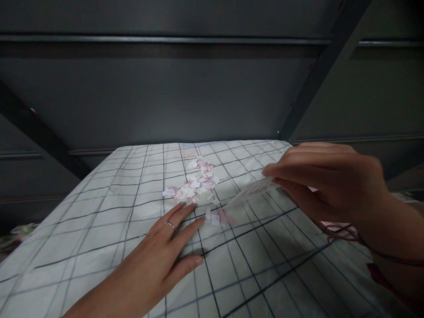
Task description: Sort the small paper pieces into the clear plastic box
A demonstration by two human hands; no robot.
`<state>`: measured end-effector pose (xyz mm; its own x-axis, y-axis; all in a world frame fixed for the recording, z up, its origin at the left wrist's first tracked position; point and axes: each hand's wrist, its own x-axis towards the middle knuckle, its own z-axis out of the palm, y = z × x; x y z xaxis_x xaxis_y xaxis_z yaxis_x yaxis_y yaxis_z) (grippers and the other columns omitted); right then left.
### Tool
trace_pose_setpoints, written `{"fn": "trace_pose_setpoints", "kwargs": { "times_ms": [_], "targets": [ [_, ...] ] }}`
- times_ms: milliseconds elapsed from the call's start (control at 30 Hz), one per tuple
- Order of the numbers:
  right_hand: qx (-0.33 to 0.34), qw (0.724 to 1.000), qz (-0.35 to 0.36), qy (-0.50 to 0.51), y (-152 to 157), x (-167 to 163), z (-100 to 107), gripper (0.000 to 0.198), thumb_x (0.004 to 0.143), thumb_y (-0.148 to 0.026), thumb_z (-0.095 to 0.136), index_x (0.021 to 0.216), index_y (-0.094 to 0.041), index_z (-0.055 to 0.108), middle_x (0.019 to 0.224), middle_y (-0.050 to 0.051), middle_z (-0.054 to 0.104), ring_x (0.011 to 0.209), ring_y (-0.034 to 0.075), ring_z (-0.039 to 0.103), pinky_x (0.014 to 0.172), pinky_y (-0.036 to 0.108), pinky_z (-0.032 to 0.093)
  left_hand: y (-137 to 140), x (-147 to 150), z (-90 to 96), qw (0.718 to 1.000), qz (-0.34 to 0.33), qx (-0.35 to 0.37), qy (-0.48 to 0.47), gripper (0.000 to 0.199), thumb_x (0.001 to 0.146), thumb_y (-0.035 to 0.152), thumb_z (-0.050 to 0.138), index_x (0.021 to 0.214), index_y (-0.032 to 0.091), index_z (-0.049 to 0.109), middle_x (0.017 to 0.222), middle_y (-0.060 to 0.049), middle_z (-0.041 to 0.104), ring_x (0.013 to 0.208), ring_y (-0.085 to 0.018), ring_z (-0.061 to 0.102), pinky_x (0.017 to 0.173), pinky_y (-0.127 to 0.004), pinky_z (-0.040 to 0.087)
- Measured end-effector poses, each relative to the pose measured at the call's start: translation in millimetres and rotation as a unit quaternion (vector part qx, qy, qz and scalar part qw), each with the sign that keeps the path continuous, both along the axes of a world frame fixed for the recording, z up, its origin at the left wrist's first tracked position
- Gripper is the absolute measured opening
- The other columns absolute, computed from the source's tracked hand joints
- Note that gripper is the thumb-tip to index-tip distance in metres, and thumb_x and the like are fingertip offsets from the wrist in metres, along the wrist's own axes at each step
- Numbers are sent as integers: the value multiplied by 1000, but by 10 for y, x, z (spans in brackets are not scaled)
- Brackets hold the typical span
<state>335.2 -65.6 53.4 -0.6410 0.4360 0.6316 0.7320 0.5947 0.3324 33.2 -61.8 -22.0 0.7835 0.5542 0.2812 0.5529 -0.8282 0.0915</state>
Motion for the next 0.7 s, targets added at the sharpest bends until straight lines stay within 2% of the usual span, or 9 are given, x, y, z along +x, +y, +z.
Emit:
{"fn": "trace_pose_setpoints", "kwargs": {
  "times_ms": [267, 500, 700],
  "targets": [
    [-20, 1000, 9, -2, 7, 7, 4, 22, 81, -8, 44, 68, -23, 52, 56, -3, 53, 51, 12, 46, 51, 29, 34, 9, 7, -9, 1000, 4, 2, 1, 47, 102, 47, 36, 139, 22, 50, 150, -13, 39, 133, -34, 43, 100, -51, 45],
    [-1, 999, 33, 2, -11, -25, -9, 20, 82, -7, 45, 80, -24, 55, 59, -3, 55, 55, 13, 50, 53, 30, 37, 24, 4, -9, 1000, 2, 4, 5, 47, 101, 46, 37, 139, 21, 51, 151, -13, 38, 134, -35, 42, 99, -52, 45],
    [-20, 997, 66, 29, -3, -59, -47, 21, 84, -6, 44, 90, -23, 55, 62, -4, 55, 58, 13, 51, 56, 29, 39, 16, -11, 2, 1000, 4, -7, -7, 45, 101, 46, 38, 138, 23, 52, 151, -10, 39, 134, -34, 41, 101, -52, 44]
  ]
}}
